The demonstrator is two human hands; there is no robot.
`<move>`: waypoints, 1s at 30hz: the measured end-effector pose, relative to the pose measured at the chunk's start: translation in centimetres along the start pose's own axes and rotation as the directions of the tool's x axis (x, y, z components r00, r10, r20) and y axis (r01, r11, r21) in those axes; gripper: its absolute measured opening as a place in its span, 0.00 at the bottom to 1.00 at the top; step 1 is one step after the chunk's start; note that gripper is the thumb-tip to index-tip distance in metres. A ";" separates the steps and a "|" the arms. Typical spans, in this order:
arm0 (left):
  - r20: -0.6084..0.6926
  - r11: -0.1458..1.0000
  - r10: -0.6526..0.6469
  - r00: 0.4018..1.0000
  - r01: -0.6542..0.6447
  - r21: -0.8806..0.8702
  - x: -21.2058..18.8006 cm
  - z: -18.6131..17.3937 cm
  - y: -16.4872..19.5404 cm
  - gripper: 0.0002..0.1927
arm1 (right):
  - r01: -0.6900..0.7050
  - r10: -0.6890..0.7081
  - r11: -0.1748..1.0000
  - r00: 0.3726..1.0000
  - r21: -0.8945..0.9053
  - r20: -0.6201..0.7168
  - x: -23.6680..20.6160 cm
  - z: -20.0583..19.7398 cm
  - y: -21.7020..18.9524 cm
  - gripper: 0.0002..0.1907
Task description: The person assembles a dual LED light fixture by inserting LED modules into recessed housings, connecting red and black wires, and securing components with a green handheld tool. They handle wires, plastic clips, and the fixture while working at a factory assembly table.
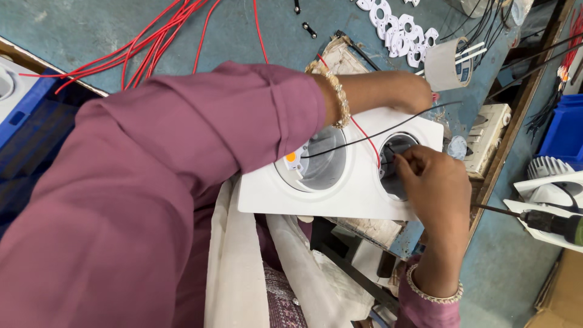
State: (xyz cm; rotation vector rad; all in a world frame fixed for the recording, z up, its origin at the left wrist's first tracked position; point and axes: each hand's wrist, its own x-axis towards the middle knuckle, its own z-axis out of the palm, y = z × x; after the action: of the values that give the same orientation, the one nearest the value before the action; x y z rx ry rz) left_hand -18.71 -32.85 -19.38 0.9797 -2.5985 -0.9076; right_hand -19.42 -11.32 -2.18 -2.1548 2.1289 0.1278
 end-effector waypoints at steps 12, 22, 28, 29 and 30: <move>0.033 0.971 -0.165 0.986 0.168 -0.171 -5.3 -4.9 -0.9 0.21 | 0.188 -0.193 0.978 0.980 -0.089 -0.056 1.0 1.9 0.5 0.11; 0.046 0.958 -0.190 0.981 0.195 -0.208 -6.6 -5.6 -0.7 0.16 | 0.116 -0.133 0.977 0.988 -0.179 -0.084 1.1 2.0 0.9 0.11; 0.057 0.950 -0.191 0.980 0.199 -0.240 -7.0 -6.6 0.2 0.14 | 0.168 -0.172 0.982 0.984 -0.083 -0.045 1.5 1.7 1.3 0.11; 0.065 0.947 -0.187 0.980 0.198 -0.254 -7.2 -7.0 0.5 0.14 | 0.172 -0.171 0.985 0.985 0.029 -0.024 1.7 1.3 1.6 0.11; 0.076 0.941 -0.183 0.980 0.197 -0.273 -7.4 -7.5 0.8 0.13 | 0.171 -0.173 0.975 0.985 0.139 -0.003 1.9 1.0 2.0 0.11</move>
State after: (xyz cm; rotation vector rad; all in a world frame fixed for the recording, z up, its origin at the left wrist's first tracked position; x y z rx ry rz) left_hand -10.55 -31.12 -12.92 1.1522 -2.3529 -1.3208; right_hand -21.42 -13.09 -3.44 -2.2385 1.8745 -0.0251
